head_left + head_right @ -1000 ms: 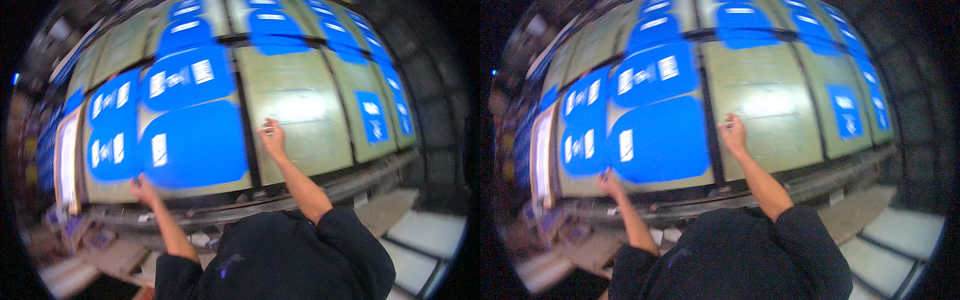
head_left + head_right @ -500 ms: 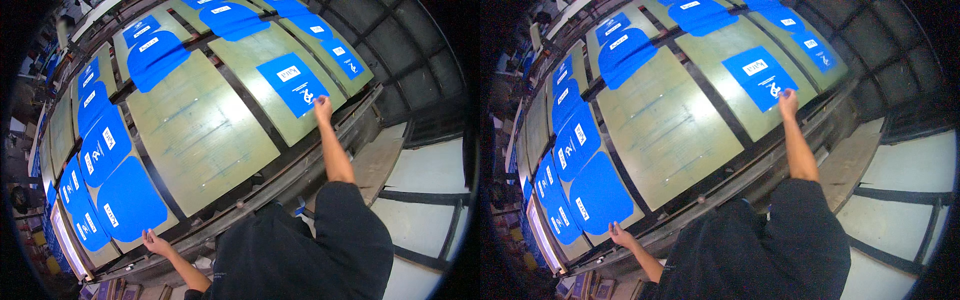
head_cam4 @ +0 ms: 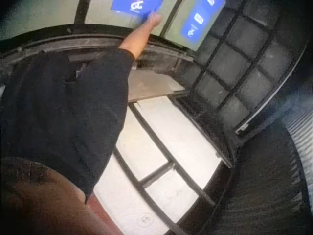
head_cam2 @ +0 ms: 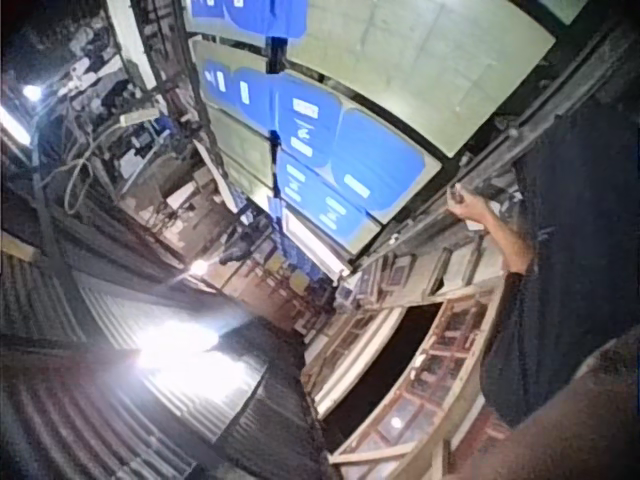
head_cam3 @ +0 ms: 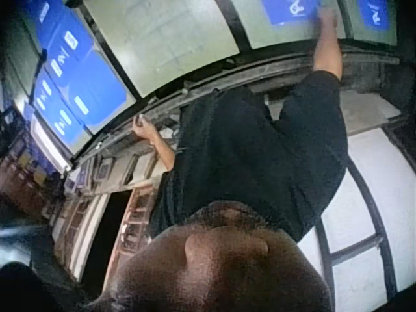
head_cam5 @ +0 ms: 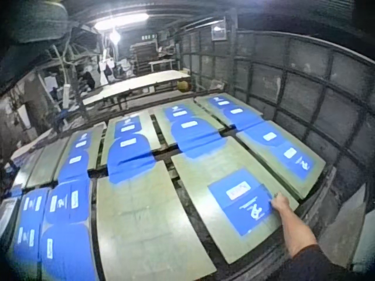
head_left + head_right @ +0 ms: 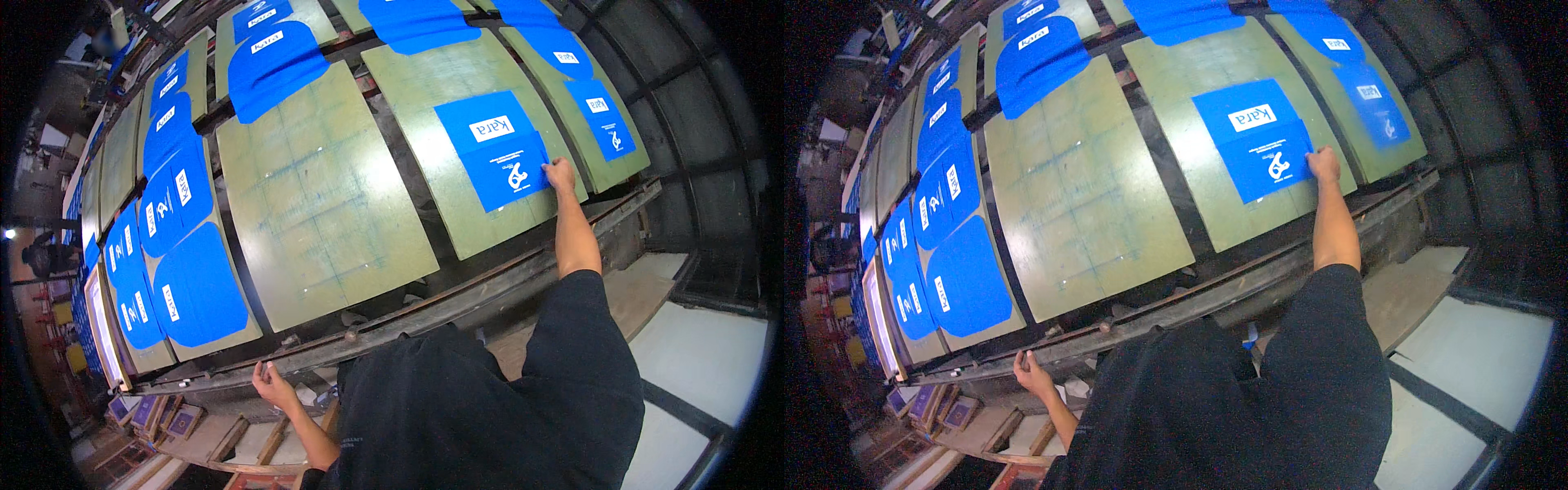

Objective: The person uses a squeegee to pull ink across a screen-printing frame over blue cardboard cutouts on a workbench. After each pass, the person lifts the frame and moves to the next cutout, repeating the process across multiple items.

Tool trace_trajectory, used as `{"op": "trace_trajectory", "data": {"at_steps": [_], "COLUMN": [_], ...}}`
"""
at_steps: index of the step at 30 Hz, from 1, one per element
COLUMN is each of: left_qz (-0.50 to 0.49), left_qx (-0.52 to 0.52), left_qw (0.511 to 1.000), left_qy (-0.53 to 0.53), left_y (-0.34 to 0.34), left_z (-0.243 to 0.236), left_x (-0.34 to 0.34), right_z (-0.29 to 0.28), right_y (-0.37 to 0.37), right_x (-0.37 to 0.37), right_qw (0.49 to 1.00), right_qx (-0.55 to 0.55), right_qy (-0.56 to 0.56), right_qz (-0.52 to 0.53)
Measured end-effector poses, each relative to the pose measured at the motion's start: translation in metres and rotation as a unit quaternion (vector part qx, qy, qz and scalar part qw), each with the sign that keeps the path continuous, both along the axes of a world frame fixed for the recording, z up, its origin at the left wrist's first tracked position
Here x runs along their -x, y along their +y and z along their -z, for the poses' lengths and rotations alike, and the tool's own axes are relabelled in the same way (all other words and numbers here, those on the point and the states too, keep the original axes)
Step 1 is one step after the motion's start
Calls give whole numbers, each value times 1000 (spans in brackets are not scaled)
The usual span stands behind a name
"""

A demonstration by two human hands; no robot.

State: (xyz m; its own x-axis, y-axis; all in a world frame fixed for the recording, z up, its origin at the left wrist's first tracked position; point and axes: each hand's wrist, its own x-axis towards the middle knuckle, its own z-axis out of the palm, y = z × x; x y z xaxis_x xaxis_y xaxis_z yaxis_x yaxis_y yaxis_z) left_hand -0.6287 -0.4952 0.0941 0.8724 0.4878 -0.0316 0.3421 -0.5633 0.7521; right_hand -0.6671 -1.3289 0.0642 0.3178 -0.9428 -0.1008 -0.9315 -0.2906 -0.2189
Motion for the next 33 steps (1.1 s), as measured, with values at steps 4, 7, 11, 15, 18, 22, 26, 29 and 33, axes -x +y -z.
{"op": "trace_trajectory", "data": {"at_steps": [4, 7, 11, 15, 18, 22, 26, 29, 33], "left_qz": [29, 30, 9, -15, -39, -96, -130, -123, -89], "left_qx": [-40, -6, -29, -51, -71, -130, -143, -208, -197], "left_qw": [999, 1000, 999, 999, 995, 984, 979, 968, 970], "left_qy": [-7, 0, 15, -3, -58, -68, -66, -61, -109], "left_y": [10, 21, 60, 123, 183, 269, 349, 404, 449], "left_z": [2, -1, -2, 18, 35, 39, 37, 44, 57], "left_x": [6, 7, 14, 18, 3, -29, -56, -75, -95], "right_z": [0, -10, -63, -156, -212, -227, -203, -182, -165], "right_y": [-17, -13, 37, 167, 307, 480, 623, 711, 802], "right_x": [6, -1, -28, -55, -71, -123, -192, -256, -327], "right_qw": [998, 992, 960, 807, 755, 734, 717, 708, 713], "right_qx": [-4, 18, -60, -222, -327, -381, -446, -496, -465], "right_qy": [13, -26, -214, -523, -534, -484, -421, -387, -426], "right_qz": [-57, -126, -169, -165, -196, -285, -332, -320, -307]}}
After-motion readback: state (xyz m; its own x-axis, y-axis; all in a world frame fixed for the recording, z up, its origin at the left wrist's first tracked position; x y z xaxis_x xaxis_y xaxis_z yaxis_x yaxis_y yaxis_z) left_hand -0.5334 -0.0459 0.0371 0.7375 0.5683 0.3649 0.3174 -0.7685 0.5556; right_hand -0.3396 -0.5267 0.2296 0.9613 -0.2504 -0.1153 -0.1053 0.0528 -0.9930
